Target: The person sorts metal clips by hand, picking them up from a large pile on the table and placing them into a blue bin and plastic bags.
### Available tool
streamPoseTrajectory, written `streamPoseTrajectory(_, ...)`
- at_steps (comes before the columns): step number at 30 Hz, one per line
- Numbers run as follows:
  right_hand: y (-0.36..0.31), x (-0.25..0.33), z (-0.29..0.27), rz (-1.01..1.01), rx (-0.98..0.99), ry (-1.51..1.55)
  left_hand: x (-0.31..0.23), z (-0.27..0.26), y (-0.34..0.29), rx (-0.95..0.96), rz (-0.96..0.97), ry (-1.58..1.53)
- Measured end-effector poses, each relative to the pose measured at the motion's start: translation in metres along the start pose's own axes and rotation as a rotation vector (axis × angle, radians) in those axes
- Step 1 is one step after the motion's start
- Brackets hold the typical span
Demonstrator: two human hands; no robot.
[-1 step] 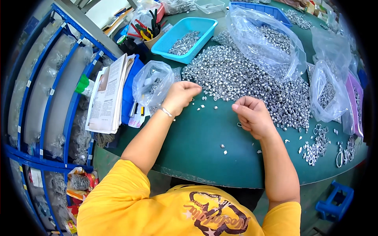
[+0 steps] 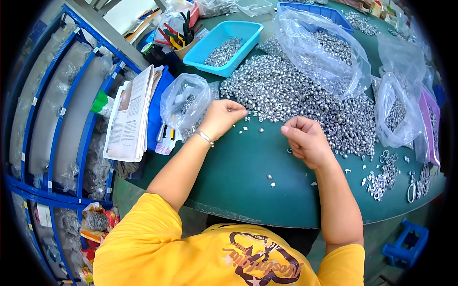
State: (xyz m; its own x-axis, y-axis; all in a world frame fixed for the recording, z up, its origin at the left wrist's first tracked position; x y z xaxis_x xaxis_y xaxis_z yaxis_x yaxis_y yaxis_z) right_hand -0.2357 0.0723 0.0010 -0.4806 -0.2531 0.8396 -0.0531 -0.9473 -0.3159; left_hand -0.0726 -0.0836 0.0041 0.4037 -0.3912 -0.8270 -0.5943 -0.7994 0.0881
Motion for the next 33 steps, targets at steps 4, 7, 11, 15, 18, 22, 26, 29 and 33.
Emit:
streamPoseTrajectory(4, 0.000, 0.000, 0.000, -0.006, -0.004, -0.005, 0.002, 0.010, -0.002, 0.098, 0.027, 0.263)
streamPoseTrajectory(7, 0.000, -0.001, 0.000, -0.003, -0.003, -0.007, 0.001, 0.005, -0.008, 0.042, -0.254, -0.327)
streamPoseTrajectory(11, 0.002, -0.002, -0.001, -0.006, 0.001, -0.014, 0.006, -0.001, 0.000, 0.124, -0.275, -0.829)
streamPoseTrajectory(15, 0.002, -0.002, 0.000, -0.002, -0.007, -0.018, -0.004, 0.010, -0.002, 0.067, 0.043, 0.268)
streamPoseTrajectory(18, 0.002, -0.002, -0.002, -0.009, -0.017, -0.021, -0.003, 0.014, -0.002, 0.070, 0.046, 0.196)
streamPoseTrajectory(22, 0.002, -0.001, -0.001, -0.007, -0.015, -0.020, 0.004, 0.005, 0.002, -0.007, -0.366, -0.875)
streamPoseTrajectory(26, 0.004, -0.004, 0.000, 0.000, -0.003, -0.020, 0.017, 0.002, 0.017, -0.004, -0.097, -0.315)
streamPoseTrajectory(29, 0.002, -0.002, -0.001, 0.002, -0.002, -0.020, 0.009, 0.011, 0.016, 0.040, -0.002, 0.269)
streamPoseTrajectory(33, 0.002, -0.002, -0.002, -0.008, -0.011, -0.027, 0.002, 0.012, 0.017, 0.072, 0.034, 0.340)
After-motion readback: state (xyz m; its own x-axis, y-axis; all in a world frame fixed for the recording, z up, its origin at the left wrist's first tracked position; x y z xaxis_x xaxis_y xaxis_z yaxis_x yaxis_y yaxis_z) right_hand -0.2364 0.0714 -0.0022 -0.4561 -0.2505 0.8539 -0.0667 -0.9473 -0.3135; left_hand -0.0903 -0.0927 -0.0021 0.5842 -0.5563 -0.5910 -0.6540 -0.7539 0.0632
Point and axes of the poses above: each hand's wrist, its own y-axis towards the middle knuckle, its own z-axis out of the palm, x = y × z, the point moved 4 cm from there along y, towards the middle knuckle, and after that the axes turned 7 degrees about z, right-handed, at the moved point
